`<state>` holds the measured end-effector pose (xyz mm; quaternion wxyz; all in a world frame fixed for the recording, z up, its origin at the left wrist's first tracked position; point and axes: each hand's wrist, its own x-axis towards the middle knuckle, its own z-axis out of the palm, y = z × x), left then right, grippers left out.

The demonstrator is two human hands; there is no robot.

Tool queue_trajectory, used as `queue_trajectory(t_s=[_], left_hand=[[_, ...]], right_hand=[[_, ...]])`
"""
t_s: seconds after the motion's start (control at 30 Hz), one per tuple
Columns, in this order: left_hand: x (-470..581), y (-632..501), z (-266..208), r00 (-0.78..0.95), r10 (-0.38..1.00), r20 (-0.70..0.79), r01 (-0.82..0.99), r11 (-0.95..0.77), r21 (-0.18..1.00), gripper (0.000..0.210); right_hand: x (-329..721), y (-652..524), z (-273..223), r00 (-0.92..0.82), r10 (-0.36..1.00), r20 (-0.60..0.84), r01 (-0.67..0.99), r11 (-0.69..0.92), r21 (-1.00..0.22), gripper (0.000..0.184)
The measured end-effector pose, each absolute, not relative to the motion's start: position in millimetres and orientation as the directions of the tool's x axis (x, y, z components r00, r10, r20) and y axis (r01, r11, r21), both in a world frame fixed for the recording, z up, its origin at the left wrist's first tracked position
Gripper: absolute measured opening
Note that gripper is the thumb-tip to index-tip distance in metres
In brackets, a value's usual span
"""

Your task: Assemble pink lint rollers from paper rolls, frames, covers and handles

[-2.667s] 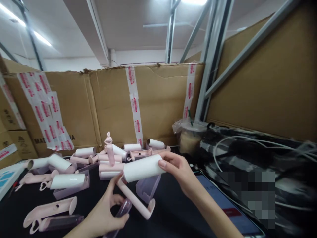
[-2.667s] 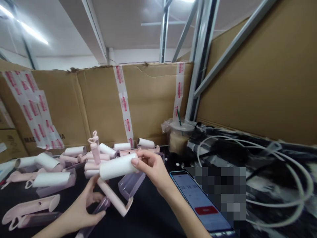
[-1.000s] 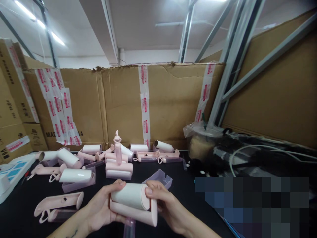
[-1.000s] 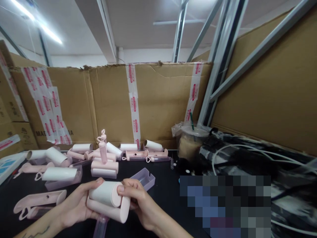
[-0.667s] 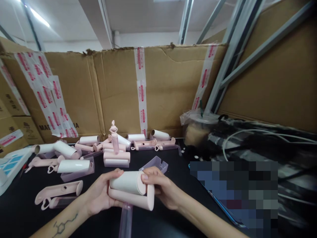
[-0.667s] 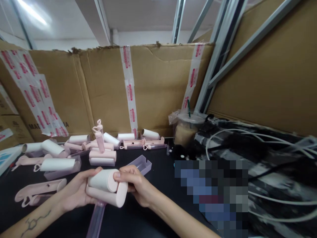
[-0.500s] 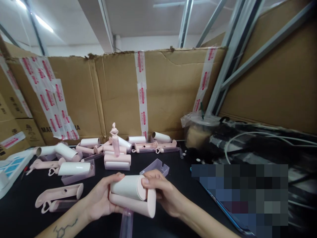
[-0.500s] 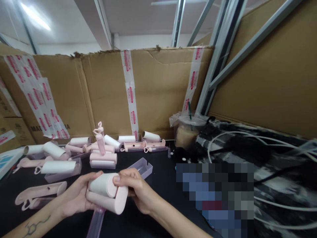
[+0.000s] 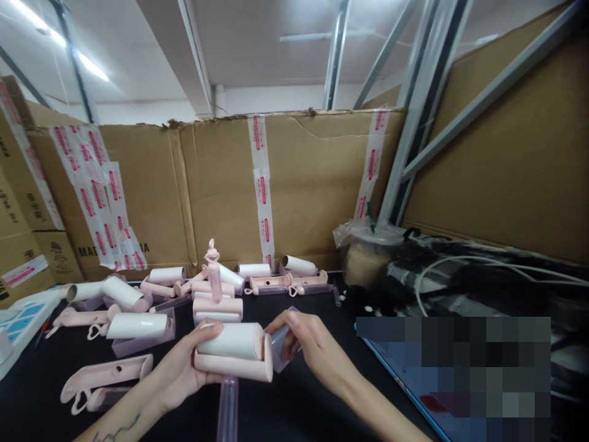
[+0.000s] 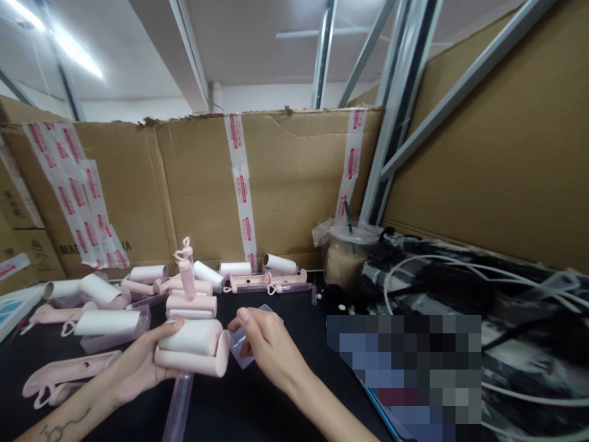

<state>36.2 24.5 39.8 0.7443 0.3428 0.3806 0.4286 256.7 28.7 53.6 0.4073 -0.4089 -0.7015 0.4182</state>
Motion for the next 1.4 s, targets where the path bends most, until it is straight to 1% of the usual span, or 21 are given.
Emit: queue_trajectory(t_s=[0.1,0.17,0.23,0.3,0.4,0.5,0.57,0.63,0.7,0.73,0.77,0.8,0.83,0.87,0.9,0.97,1.03,1.1,1.13,1.2,1.4], left_hand=[[37,23,45,0.299,0.933,-0.201,-0.374,0.309,0.874,0.036],[38,19,48,0.295,0.943,-0.154,-0.38,0.264,0.887,0.032],[39,16,48,0.3,0.945,-0.132,-0.386,0.247,0.889,0.029],[40,13,47,0.3,0.946,-0.125,-0.39,0.24,0.889,0.029],[40,12,45,0.275,0.952,-0.134,-0.384,0.236,0.892,0.033],[40,12,46,0.248,0.957,-0.149,-0.398,0.241,0.885,0.036],[41,12,46,0.234,0.961,-0.148,-0.438,0.241,0.866,0.037],[42,11,48,0.249,0.954,-0.167,-0.48,0.271,0.835,0.038],[44,8,50,0.315,0.93,-0.189,-0.509,0.333,0.794,0.036],[45,6,51,0.355,0.915,-0.189,-0.521,0.362,0.773,0.036],[46,5,52,0.394,0.902,-0.178,-0.533,0.382,0.755,0.037],[48,4,52,0.43,0.889,-0.161,-0.543,0.397,0.74,0.042],[49,5,51,0.46,0.877,-0.142,-0.546,0.406,0.733,0.048],[50,6,49,0.483,0.866,-0.128,-0.537,0.408,0.738,0.056],[51,9,45,0.488,0.865,-0.118,-0.516,0.394,0.761,0.064],[55,16,34,0.432,0.897,-0.095,-0.407,0.288,0.867,0.072],[63,22,18,0.276,0.961,-0.019,-0.158,0.064,0.985,0.073],[74,27,3,0.19,0.974,0.119,0.135,-0.146,0.98,0.087],[81,28,-3,0.199,0.968,0.152,0.238,-0.198,0.951,0.091],[94,31,-10,0.243,0.958,0.153,0.342,-0.233,0.91,0.091],[91,35,-5,0.293,0.922,0.254,0.388,-0.357,0.85,0.077]], right_hand=[[249,26,47,-0.418,0.894,0.161,0.203,0.264,-0.943,0.049],[239,21,40,-0.446,0.877,0.176,0.144,0.264,-0.954,0.042],[232,18,34,-0.423,0.88,0.218,0.107,0.287,-0.952,0.043],[228,17,30,-0.397,0.892,0.218,0.111,0.283,-0.953,0.053],[230,17,29,-0.374,0.905,0.202,0.197,0.29,-0.936,0.066],[239,16,37,-0.392,0.871,0.297,0.347,0.439,-0.829,0.067],[245,15,45,-0.448,0.775,0.445,0.437,0.624,-0.647,0.084],[250,15,52,-0.607,0.558,0.566,0.478,0.825,-0.301,0.089],[252,15,55,-0.766,0.336,0.548,0.444,0.893,0.074,0.07],[253,16,56,-0.809,0.27,0.522,0.425,0.882,0.204,0.058],[253,18,56,-0.822,0.235,0.52,0.424,0.861,0.281,0.05],[255,21,57,-0.806,0.223,0.548,0.443,0.842,0.308,0.043],[257,25,57,-0.768,0.229,0.598,0.472,0.833,0.288,0.037],[261,30,59,-0.72,0.25,0.647,0.495,0.839,0.227,0.033],[267,35,61,-0.664,0.296,0.687,0.508,0.853,0.123,0.03],[284,49,67,-0.549,0.464,0.696,0.494,0.851,-0.178,0.03],[304,64,72,-0.494,0.636,0.592,0.426,0.771,-0.473,0.034],[321,77,73,-0.505,0.74,0.445,0.379,0.653,-0.655,0.04],[327,82,72,-0.531,0.764,0.368,0.365,0.598,-0.714,0.042],[327,88,66,-0.585,0.767,0.265,0.353,0.535,-0.768,0.045],[295,78,52,-0.68,0.701,0.216,0.331,0.556,-0.762,0.047]])
